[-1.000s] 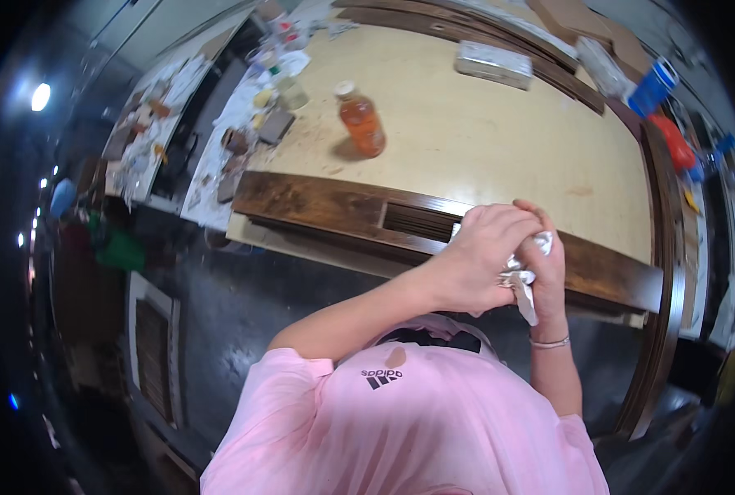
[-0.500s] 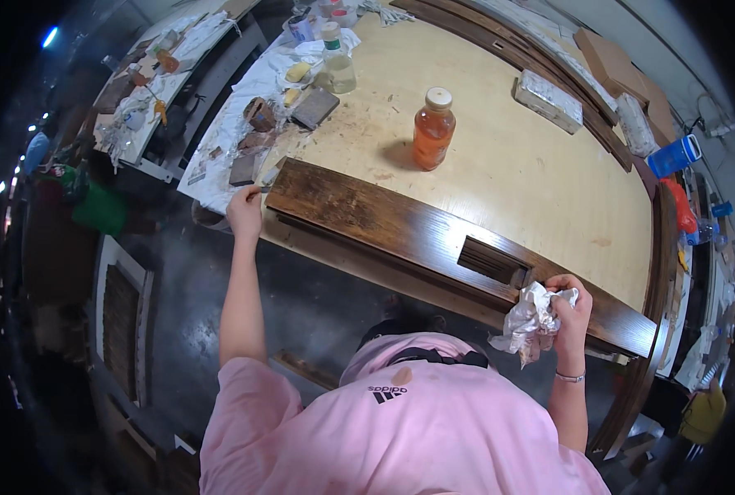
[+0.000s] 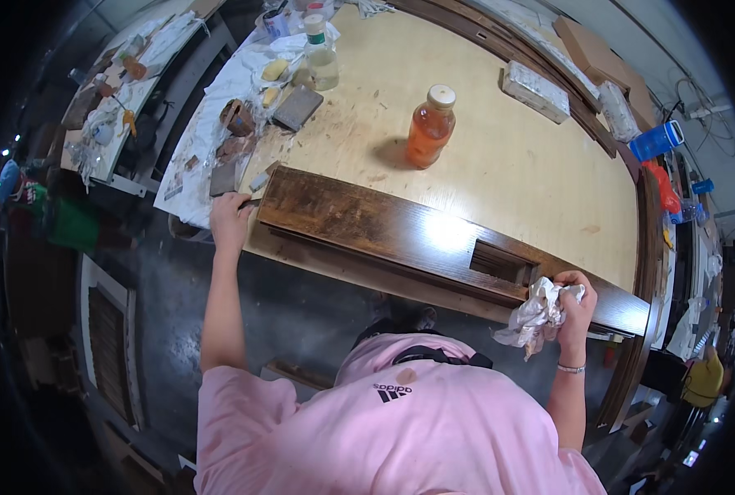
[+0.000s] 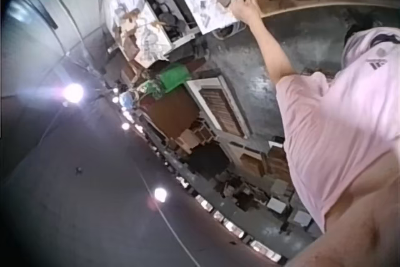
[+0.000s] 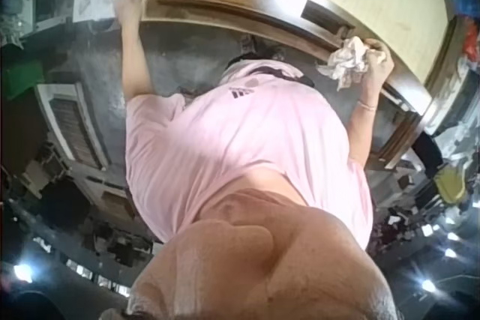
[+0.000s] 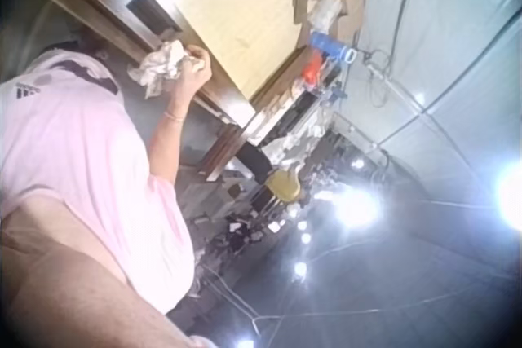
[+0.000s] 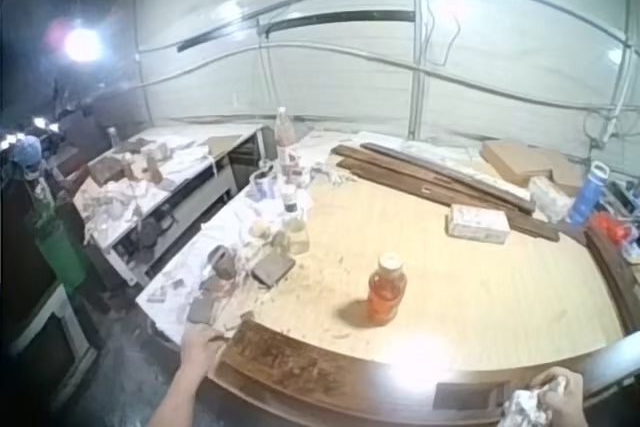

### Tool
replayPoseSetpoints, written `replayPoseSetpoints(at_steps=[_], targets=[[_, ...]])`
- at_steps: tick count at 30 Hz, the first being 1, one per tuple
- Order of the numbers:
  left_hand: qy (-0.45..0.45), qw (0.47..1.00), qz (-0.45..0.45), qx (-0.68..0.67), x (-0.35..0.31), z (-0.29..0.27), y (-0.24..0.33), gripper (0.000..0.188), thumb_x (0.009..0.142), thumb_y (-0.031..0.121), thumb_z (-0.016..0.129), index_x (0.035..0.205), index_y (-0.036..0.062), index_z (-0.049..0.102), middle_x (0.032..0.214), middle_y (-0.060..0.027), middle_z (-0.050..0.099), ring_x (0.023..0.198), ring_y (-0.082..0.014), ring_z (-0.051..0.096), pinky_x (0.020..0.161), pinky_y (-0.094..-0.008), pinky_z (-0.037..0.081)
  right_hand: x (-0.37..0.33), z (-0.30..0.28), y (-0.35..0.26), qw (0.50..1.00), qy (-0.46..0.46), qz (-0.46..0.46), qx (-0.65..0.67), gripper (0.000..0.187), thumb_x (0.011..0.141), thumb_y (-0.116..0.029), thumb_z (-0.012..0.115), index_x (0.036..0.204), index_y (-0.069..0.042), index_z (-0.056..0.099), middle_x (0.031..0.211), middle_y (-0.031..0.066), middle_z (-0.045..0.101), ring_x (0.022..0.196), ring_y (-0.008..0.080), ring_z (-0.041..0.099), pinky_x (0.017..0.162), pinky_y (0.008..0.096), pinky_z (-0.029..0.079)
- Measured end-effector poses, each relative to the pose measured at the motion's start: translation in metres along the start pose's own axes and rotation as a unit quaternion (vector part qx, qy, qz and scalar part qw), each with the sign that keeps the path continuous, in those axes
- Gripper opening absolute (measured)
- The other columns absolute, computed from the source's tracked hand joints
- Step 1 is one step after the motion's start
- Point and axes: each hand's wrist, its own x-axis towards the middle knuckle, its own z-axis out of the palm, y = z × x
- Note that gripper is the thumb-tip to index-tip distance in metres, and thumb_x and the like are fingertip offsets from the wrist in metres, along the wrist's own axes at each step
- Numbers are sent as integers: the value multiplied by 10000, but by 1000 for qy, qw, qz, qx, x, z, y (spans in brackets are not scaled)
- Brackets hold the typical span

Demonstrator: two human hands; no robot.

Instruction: The person applies a liquid from a bottle to a cloth and then uses the cloth to polish and wipe down a dark-colored wooden furniture component, alternating between applying the liquid and scrubbing the surface.

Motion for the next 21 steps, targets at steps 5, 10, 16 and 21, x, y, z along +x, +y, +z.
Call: replayPoseSetpoints(at_steps=[5,10,16,21], targets=[[-53,997,-44,38,-10,-14,-1,167,764,102,775,889,55,676,902,-106,636,941,-330,599,819,-440,475,0,2,-2,1000,11,11,-12,239,747,-84,522,928,44,612,868,37,587,771,94,533,716,230,433],[-122,980,-155,36,-29,-26,-17,188,763,120,788,873,34,662,900,-144,651,928,-356,617,798,-464,485,-3,1,0,1000,23,1,10,203,758,-19,527,921,48,628,852,30,604,780,82,540,713,218,434],[-149,969,-174,93,-29,-11,-22,197,854,206,687,938,35,635,903,-219,670,896,-436,640,783,-504,497,-2,4,4,998,59,-1,-7,226,729,-67,550,908,13,663,790,-12,615,705,69,535,628,247,443],[71,966,-245,-51,-32,-28,-87,290,904,76,686,1178,-19,686,1045,-140,725,930,-193,648,856,-332,517,3,7,11,999,25,-37,-29,191,760,-119,674,879,30,663,757,16,640,712,72,562,634,260,464]])
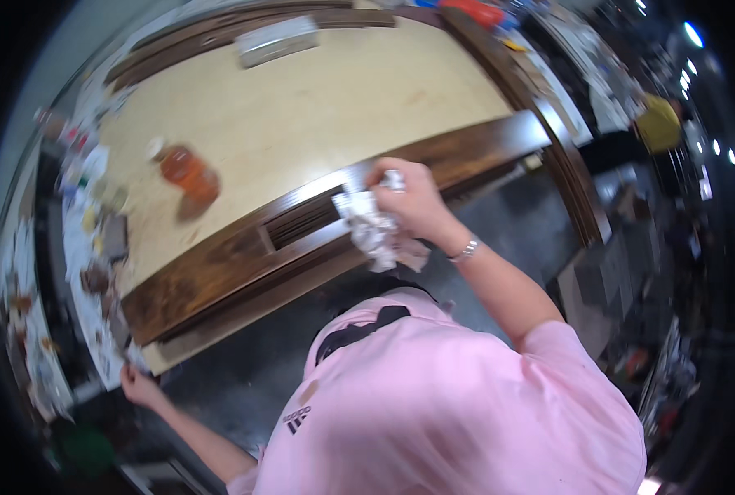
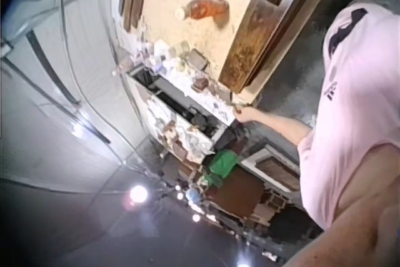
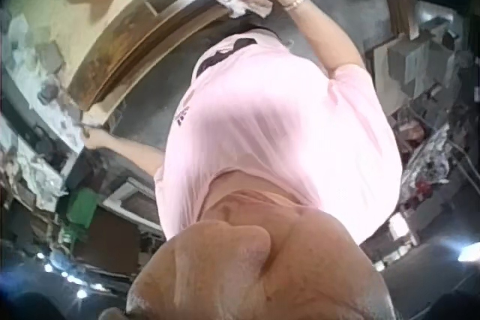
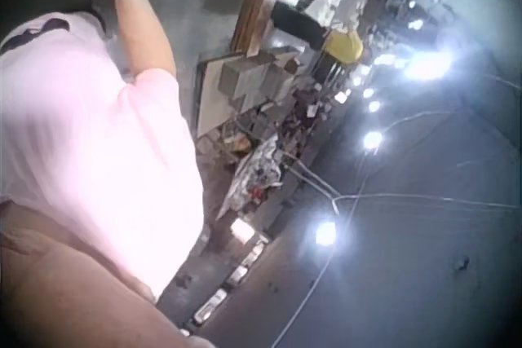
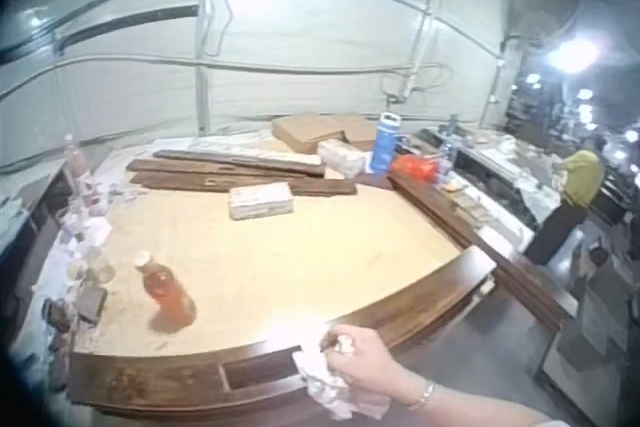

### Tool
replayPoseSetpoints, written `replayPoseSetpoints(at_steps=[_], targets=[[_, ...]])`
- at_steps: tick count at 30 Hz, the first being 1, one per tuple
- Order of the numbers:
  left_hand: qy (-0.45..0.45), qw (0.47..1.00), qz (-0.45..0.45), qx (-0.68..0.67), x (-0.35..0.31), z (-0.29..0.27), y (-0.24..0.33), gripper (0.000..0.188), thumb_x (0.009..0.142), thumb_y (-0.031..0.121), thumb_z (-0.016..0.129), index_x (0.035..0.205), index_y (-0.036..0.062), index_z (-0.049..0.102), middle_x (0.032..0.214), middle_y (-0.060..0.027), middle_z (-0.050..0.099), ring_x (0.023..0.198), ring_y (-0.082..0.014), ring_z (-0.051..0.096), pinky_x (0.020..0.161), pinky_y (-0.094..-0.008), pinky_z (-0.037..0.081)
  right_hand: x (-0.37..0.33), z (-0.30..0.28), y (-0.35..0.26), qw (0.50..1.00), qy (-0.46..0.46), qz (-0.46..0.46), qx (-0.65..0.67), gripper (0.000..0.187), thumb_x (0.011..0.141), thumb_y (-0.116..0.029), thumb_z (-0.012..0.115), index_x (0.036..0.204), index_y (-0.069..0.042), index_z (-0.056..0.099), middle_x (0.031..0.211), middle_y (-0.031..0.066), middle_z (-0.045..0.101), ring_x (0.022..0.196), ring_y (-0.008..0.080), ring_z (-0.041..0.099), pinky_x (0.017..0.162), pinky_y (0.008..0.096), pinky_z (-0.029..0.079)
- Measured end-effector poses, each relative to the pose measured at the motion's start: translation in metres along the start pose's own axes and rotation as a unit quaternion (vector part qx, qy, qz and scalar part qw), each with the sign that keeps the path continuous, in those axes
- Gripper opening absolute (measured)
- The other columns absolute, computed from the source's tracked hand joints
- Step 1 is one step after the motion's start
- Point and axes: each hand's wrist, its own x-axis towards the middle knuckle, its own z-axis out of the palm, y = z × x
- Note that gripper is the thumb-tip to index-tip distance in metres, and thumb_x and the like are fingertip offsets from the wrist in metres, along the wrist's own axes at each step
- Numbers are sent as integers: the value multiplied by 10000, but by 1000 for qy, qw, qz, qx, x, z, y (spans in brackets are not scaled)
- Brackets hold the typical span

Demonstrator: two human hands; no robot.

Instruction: The person applies a liquid from a bottle to a cloth and then uses the cloth to polish and wipe down a dark-colored wooden furniture component, alternating between applying the liquid and scrubbing the surface.

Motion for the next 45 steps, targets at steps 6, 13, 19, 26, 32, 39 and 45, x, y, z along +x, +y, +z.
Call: replayPoseSetpoints(at_steps=[6,13,19,26,32,39,45], targets=[[-98,919,126,-362,-102,0,288,158,977,51,638,1119,-15,664,1070,-52,668,951,-128,597,895,-286,488,-25,-68,-19,998,-26,-49,-41,186,747,-119,736,862,9,667,761,48,649,724,101,588,656,287,486],[-455,721,388,-351,-323,81,534,265,854,-94,633,1085,13,705,896,-97,645,826,-191,621,757,-295,480,0,-281,22,851,234,-172,-437,136,789,-100,637,914,-82,687,909,104,668,810,308,661,700,396,524],[-426,700,476,-321,-406,159,633,263,842,-68,638,1056,49,737,839,-113,601,791,-278,586,714,-368,474,36,-307,119,885,131,-151,-420,195,839,-90,590,994,-83,707,980,92,709,912,331,673,794,412,538],[-443,688,517,-250,-455,154,657,269,810,-61,656,1028,55,762,803,-112,573,803,-291,581,720,-385,482,38,-314,126,933,162,-124,-297,181,822,-88,559,936,-57,695,930,128,704,903,336,667,782,432,522],[-456,665,541,-239,-459,164,665,287,844,-84,650,1070,58,756,794,-86,529,740,-237,554,680,-332,472,40,-313,131,937,179,-145,-262,134,811,-106,584,885,-54,683,900,136,692,891,348,649,789,452,508],[-471,659,542,-225,-464,161,669,306,837,-99,643,1072,60,758,781,-91,518,731,-223,561,678,-309,472,38,-311,131,934,186,-154,-262,121,815,-85,584,887,-36,668,893,143,686,896,357,646,782,442,507],[-405,719,502,-259,-463,171,671,258,848,-72,660,1064,35,752,791,-111,535,726,-226,562,687,-303,468,38,-307,128,933,190,-150,-268,125,812,-92,591,891,-36,669,906,148,688,899,358,650,781,437,511]])
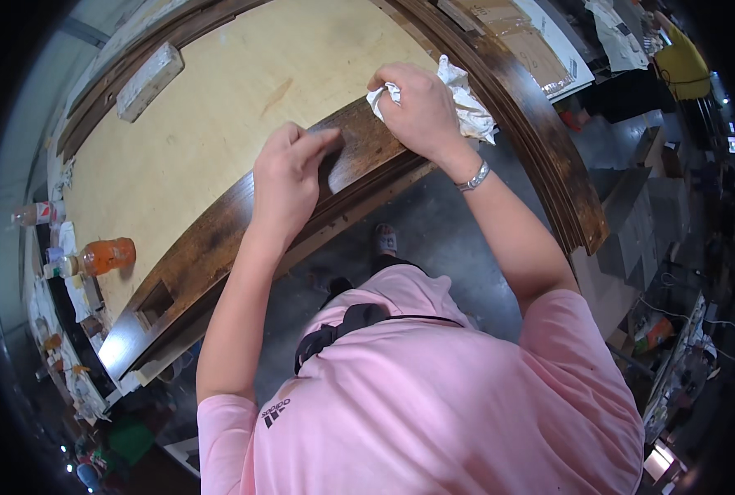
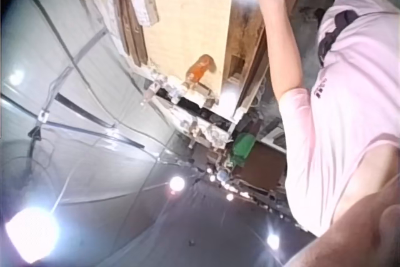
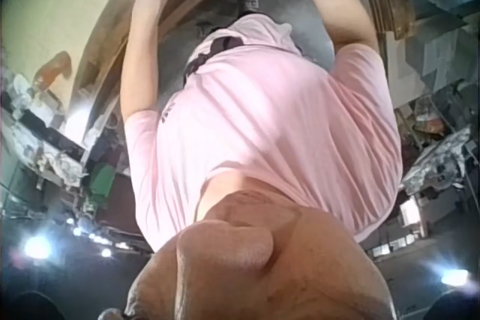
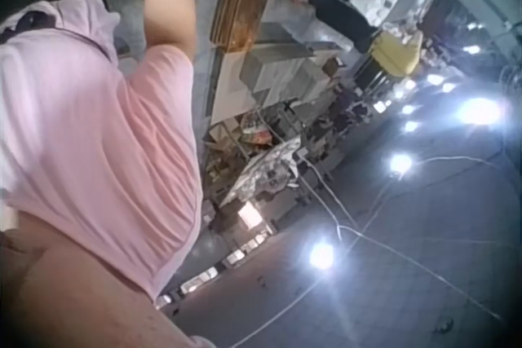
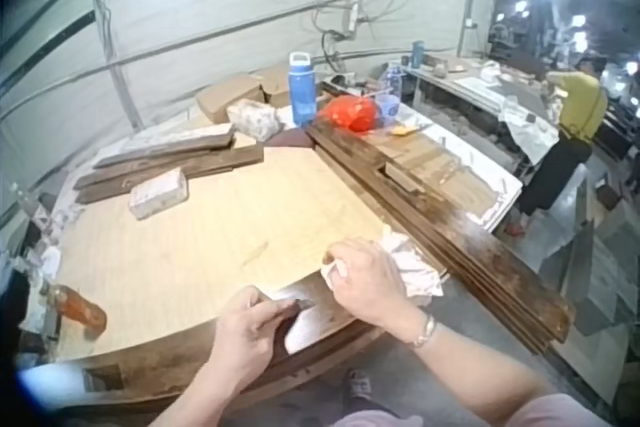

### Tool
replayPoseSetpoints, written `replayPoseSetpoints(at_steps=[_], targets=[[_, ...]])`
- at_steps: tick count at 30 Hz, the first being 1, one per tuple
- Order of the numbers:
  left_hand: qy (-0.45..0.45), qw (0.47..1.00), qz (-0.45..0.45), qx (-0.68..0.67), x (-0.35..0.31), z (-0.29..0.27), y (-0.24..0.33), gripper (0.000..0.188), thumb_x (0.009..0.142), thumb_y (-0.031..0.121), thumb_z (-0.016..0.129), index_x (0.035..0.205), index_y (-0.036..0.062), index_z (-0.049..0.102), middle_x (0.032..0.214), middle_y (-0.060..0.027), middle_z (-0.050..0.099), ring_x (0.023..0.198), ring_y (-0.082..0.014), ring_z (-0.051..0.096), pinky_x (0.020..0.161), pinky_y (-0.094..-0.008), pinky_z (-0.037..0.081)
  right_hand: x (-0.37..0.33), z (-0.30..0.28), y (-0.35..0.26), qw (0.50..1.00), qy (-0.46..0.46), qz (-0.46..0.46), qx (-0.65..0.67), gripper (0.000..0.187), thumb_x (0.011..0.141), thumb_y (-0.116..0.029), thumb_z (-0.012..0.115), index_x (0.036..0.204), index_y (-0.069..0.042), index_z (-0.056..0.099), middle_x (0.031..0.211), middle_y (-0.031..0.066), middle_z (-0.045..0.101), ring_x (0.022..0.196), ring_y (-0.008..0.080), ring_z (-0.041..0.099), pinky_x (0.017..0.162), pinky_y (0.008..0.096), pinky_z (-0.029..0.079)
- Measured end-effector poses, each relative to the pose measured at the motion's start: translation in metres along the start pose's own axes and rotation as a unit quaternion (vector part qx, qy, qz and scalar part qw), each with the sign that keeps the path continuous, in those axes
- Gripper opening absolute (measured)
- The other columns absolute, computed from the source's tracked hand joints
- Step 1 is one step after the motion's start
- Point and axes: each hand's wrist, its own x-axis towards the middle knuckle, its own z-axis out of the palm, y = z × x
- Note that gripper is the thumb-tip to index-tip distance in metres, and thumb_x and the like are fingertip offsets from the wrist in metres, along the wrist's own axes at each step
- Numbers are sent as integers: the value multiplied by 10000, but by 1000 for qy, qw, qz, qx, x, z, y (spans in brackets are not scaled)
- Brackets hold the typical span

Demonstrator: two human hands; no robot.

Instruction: The person applies a liquid from a bottle to a cloth and then uses the cloth to polish and wipe down a dark-colored wooden furniture component, alternating between applying the liquid and scrubbing the surface.

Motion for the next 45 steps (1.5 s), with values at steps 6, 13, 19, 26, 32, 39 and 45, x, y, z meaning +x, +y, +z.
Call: replayPoseSetpoints(at_steps=[6,13,19,26,32,39,45], targets=[[-73,996,-39,25,-9,-10,5,216,839,30,703,1029,105,773,785,-112,554,775,-308,601,680,-402,479,-1,-1,4,1000,-5,4,-12,134,816,-96,590,900,-39,677,919,141,693,895,360,654,780,431,517],[-44,992,29,113,-5,-9,-2,235,849,35,701,1064,104,766,794,-104,548,724,-287,603,647,-382,479,-1,-3,1,1000,-7,15,-15,139,822,-107,587,899,-43,685,923,139,696,912,340,658,791,421,517],[6,989,50,136,5,-11,-7,180,837,27,697,993,89,763,782,-98,555,696,-294,614,618,-400,483,0,-1,-3,1000,10,11,-4,107,793,-112,594,847,-65,674,878,122,688,878,342,642,798,450,502],[26,988,46,148,2,-17,-5,143,819,39,690,926,94,767,754,-104,566,693,-289,635,595,-396,489,0,0,-4,1000,2,14,-14,126,805,-110,584,864,-47,676,884,135,688,875,343,652,776,434,508],[-25,993,69,92,-29,-43,8,89,830,12,689,890,52,740,776,-108,586,677,-285,613,604,-382,485,2,6,1,1000,8,-23,-14,124,794,-120,586,842,-44,672,866,160,680,858,370,641,774,459,502],[-27,974,-210,86,-125,-163,-54,118,801,-45,674,916,-23,690,793,-70,564,742,-169,547,697,-291,432,-1,-1,3,1000,3,-3,1,129,825,-86,582,888,-31,680,912,153,693,877,353,659,765,427,509],[3,988,-150,46,-150,-168,-46,177,747,-92,685,905,-13,688,766,-87,566,721,-228,580,656,-326,455,0,2,0,1000,-9,20,-16,141,829,-69,575,912,-26,680,926,153,693,892,345,665,777,407,510]])
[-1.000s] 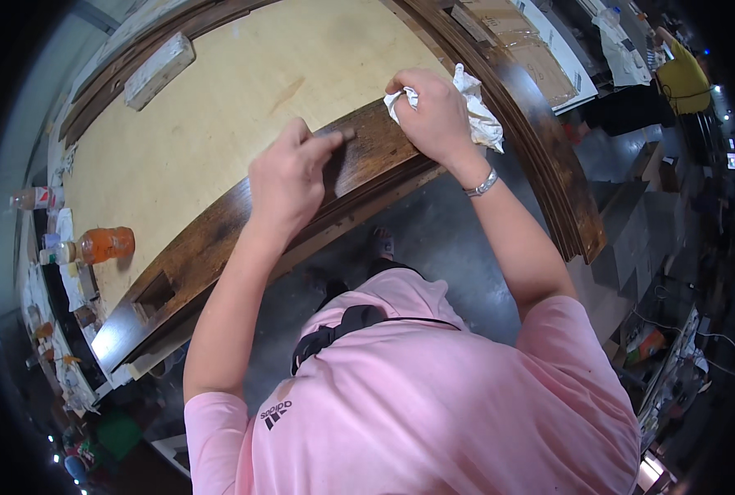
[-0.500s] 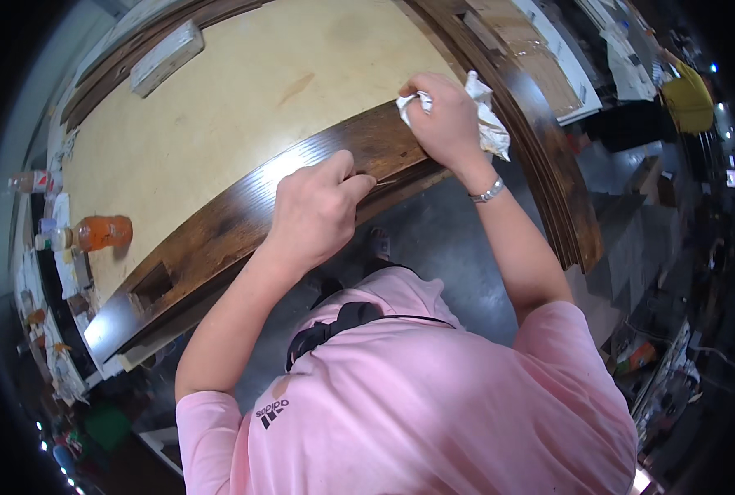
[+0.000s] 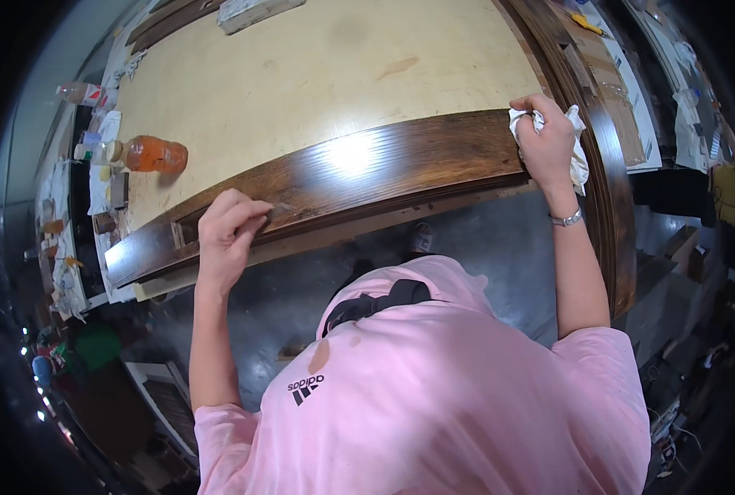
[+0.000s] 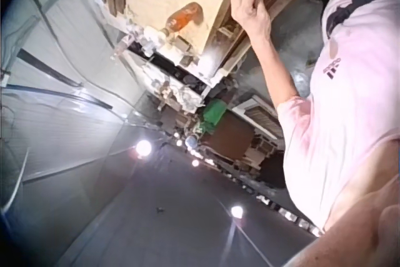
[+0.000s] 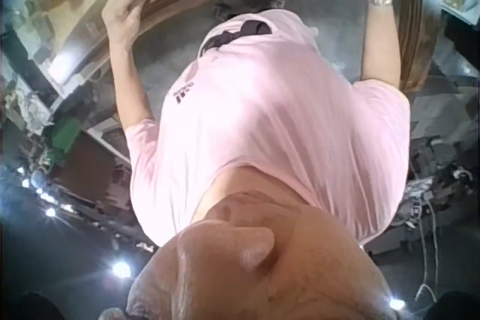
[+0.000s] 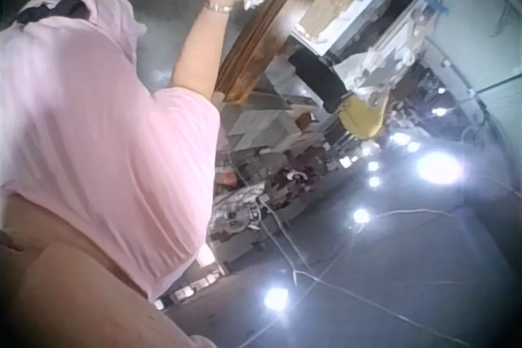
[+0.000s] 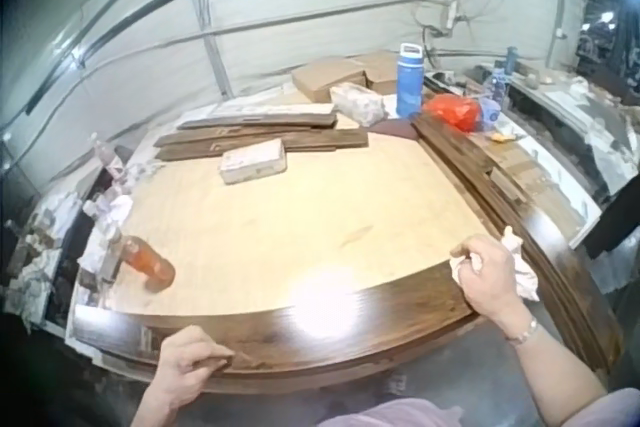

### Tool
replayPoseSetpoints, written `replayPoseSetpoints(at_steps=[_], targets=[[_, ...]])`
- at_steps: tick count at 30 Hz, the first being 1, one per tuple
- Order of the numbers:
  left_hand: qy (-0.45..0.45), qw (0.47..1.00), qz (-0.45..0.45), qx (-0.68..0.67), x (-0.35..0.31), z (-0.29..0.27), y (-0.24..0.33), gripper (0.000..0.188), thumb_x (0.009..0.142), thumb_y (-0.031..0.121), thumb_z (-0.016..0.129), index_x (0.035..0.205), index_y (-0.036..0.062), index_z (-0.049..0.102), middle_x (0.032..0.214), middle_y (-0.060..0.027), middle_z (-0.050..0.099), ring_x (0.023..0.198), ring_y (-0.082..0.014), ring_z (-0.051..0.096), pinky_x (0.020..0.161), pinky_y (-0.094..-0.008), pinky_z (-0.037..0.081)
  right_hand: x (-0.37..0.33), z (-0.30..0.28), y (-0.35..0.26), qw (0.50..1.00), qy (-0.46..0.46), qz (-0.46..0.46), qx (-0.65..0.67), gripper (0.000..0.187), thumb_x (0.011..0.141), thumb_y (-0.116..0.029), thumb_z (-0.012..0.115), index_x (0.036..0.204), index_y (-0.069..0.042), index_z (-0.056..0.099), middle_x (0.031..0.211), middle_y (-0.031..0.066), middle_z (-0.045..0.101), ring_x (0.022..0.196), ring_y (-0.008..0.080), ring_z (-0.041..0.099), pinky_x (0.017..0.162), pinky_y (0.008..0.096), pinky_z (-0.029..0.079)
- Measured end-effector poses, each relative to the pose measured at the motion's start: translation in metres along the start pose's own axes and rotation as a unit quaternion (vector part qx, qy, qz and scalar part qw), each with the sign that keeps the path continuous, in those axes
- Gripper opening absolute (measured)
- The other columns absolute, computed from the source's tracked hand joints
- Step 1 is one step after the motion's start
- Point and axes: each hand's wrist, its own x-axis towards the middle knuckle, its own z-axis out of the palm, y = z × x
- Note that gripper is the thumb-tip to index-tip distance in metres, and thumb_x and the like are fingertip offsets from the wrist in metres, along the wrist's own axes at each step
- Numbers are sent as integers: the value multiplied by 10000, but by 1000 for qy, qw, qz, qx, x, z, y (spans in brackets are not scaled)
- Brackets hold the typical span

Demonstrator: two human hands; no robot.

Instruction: The person applies a liquid from a bottle to a cloth and then uses the cloth to polish and wipe down a dark-colored wooden furniture component, alternating between applying the liquid and scrubbing the surface.

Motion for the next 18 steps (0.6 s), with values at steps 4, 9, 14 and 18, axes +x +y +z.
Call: replayPoseSetpoints(at_steps=[4,9,14,18], targets=[[-16,999,30,0,1,-5,-9,186,720,-97,698,884,-11,689,744,-93,558,710,-251,578,649,-339,456,-1,1,0,1000,-5,-5,5,139,829,-64,576,910,-22,681,925,156,695,889,343,669,779,403,511],[-64,997,31,-29,2,-10,-13,188,728,-135,685,890,-41,681,754,-84,567,722,-209,583,654,-290,455,0,2,2,1000,-2,-14,1,141,827,-62,586,913,-16,687,920,156,701,888,340,675,784,402,514],[-58,998,32,-21,6,-8,-10,194,714,-115,713,884,-23,698,748,-87,572,711,-221,587,643,-306,457,0,2,3,1000,5,-15,3,143,829,-72,590,915,-20,692,922,153,705,885,340,676,790,404,517],[-52,998,36,1,12,-9,-10,170,758,-111,697,905,-27,712,756,-82,589,707,-190,590,643,-283,449,-1,0,6,1000,10,-7,-4,138,833,-87,596,911,-29,694,930,151,707,893,341,673,792,405,519]])
